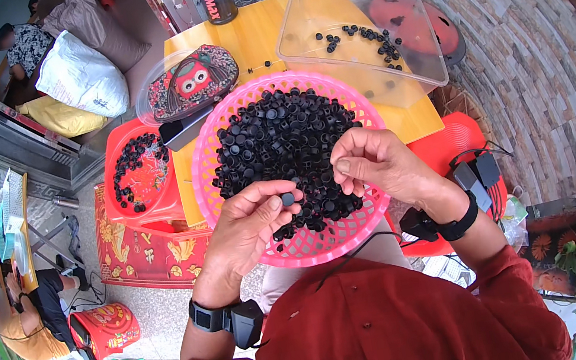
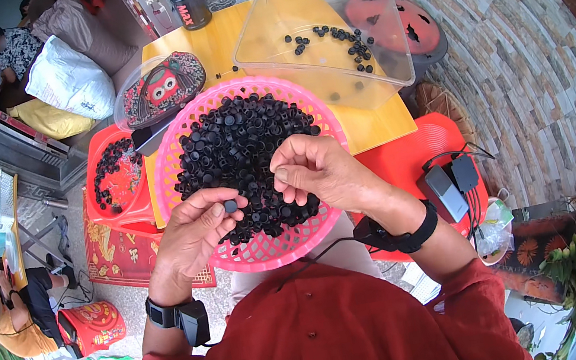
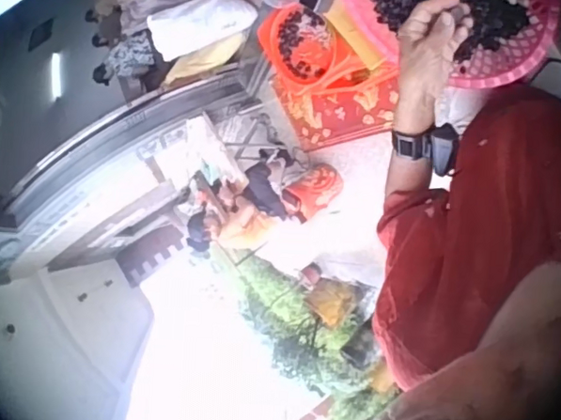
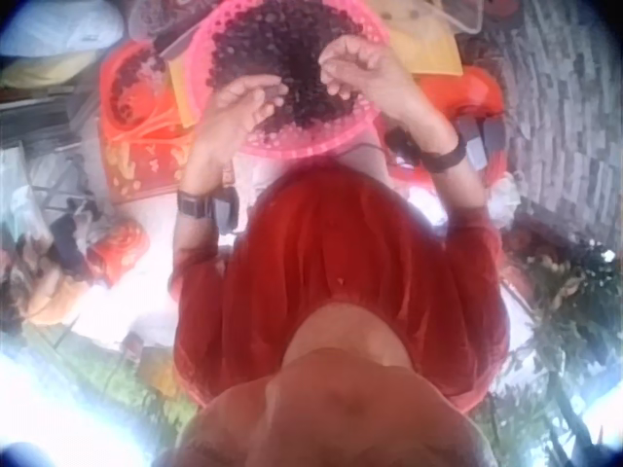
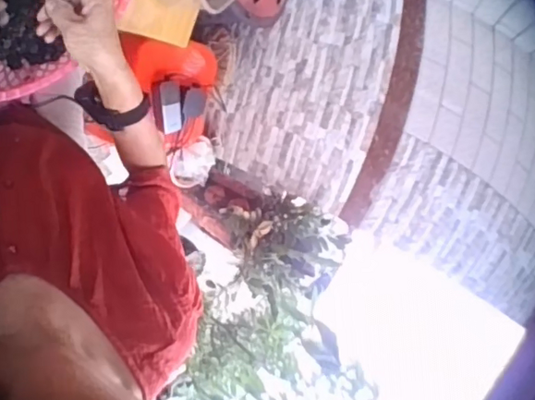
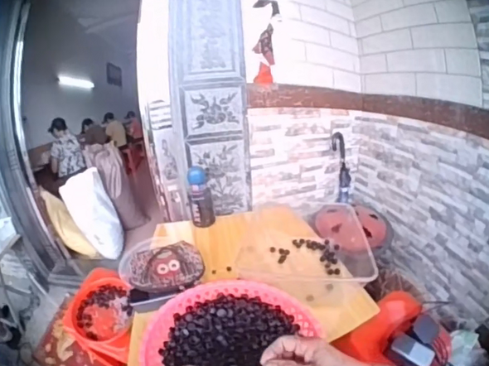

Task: The person is manually assembling small black plastic components by hand in a pink bowl.

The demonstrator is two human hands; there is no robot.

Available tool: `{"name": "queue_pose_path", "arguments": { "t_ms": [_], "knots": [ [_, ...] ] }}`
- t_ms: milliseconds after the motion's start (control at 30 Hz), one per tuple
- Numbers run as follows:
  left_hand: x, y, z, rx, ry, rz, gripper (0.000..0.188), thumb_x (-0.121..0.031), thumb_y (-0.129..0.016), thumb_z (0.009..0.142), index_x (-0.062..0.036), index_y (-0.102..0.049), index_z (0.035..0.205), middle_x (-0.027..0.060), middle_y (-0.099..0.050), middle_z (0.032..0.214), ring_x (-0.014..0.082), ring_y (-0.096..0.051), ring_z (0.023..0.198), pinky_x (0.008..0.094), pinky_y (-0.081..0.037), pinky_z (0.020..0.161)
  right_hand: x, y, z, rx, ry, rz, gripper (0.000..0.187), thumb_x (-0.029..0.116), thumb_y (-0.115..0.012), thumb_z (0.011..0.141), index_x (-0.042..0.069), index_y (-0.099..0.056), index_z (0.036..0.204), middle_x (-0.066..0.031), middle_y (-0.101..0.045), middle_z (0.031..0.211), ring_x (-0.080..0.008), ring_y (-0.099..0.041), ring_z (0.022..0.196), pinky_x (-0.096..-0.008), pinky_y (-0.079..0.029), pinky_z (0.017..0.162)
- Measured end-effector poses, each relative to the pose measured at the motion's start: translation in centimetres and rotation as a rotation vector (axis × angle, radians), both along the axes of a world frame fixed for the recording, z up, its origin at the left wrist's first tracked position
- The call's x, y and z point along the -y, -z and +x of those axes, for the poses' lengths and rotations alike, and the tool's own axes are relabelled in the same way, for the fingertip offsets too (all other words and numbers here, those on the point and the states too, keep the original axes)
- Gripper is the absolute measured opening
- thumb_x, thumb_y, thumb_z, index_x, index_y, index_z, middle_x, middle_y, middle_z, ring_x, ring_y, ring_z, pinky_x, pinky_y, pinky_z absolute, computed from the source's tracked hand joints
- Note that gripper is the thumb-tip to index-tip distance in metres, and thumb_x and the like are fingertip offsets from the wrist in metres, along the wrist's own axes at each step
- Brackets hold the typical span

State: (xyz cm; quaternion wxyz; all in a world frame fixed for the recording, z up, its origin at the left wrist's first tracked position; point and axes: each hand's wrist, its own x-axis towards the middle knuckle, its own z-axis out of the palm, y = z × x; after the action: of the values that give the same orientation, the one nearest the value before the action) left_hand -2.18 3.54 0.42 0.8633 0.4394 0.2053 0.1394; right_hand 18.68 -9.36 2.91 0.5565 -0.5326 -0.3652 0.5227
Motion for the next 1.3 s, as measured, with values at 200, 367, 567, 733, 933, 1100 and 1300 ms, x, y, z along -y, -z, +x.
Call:
{"name": "queue_pose_path", "arguments": {
  "t_ms": [200,367,567,733,933,1100,1300],
  "knots": [
    [-0.3,0.6,-0.6,-0.136,-0.146,0.174,0.02,-0.001,-0.059,0.088,-0.0014,-0.06,0.108,0.008,-0.064,0.091,0.0103,-0.059,0.075,0.0212,-0.049,0.066,0.8,0.6,-1.2,0.15,0.046,0.001,0.007,0.006,-0.057,0.091,0.002,-0.06,0.096,-0.0004,-0.059,0.075,-0.0045,-0.054,0.061,-0.0193,-0.046,0.052],
    [-0.5,0.1,-0.3,-0.38,-0.221,1.062,0.029,0.003,-0.065,0.078,-0.0032,-0.06,0.106,0.0051,-0.061,0.088,0.0186,-0.058,0.083,0.0302,-0.047,0.074,1.4,1.5,-0.4,0.162,0.132,-0.003,0.009,0.007,-0.059,0.09,0.001,-0.06,0.096,0.0001,-0.06,0.076,-0.0037,-0.054,0.06,-0.019,-0.047,0.051],
    [-0.8,-0.9,0.2,-0.384,0.549,1.281,0.018,-0.008,-0.061,0.078,-0.002,-0.065,0.094,0.0105,-0.062,0.096,0.0302,-0.055,0.099,0.0382,-0.042,0.085,0.3,3.1,-0.6,0.758,-0.205,0.164,0.008,-0.002,-0.056,0.083,-0.002,-0.059,0.091,-0.0121,-0.063,0.081,-0.0227,-0.064,0.066,-0.0319,-0.051,0.059],
    [-0.3,-0.5,1.3,-0.391,0.639,1.448,0.013,-0.008,-0.061,0.075,-0.0054,-0.068,0.085,0.0082,-0.061,0.089,0.0279,-0.054,0.088,0.0357,-0.04,0.079,-1.5,4.2,-1.7,0.773,-0.454,0.111,0.004,-0.001,-0.054,0.077,-0.003,-0.055,0.08,-0.0195,-0.061,0.078,-0.0371,-0.06,0.08,-0.0436,-0.045,0.067],
    [0.7,-1.5,1.2,-0.629,0.63,1.807,0.011,-0.01,-0.062,0.073,-0.0096,-0.07,0.081,0.0035,-0.057,0.084,0.0228,-0.048,0.086,0.0362,-0.036,0.076,-0.5,3.2,-2.6,1.427,-0.464,0.071,0.009,0.007,-0.055,0.075,0.002,-0.058,0.082,-0.0101,-0.062,0.078,-0.0276,-0.056,0.084,-0.0359,-0.046,0.073],
    [-0.1,-1.0,2.0,-0.766,0.538,1.949,0.017,-0.009,-0.065,0.073,-0.0079,-0.07,0.089,0.0053,-0.056,0.086,0.0223,-0.049,0.088,0.0359,-0.038,0.078,-1.1,2.3,-1.7,1.415,-0.315,0.115,0.013,-0.001,-0.059,0.067,0.0,-0.056,0.08,-0.0137,-0.061,0.078,-0.0299,-0.058,0.079,-0.0384,-0.047,0.071],
    [-0.2,3.0,2.9,-0.348,0.524,1.767,0.02,-0.003,-0.062,0.073,-0.0031,-0.065,0.094,0.0104,-0.055,0.086,0.0303,-0.056,0.087,0.0387,-0.045,0.078,-1.3,2.9,-2.2,1.273,-0.175,0.08,0.005,0.0,-0.059,0.073,0.001,-0.06,0.077,-0.0154,-0.06,0.075,-0.0338,-0.06,0.071,-0.0431,-0.049,0.063]
  ]
}}
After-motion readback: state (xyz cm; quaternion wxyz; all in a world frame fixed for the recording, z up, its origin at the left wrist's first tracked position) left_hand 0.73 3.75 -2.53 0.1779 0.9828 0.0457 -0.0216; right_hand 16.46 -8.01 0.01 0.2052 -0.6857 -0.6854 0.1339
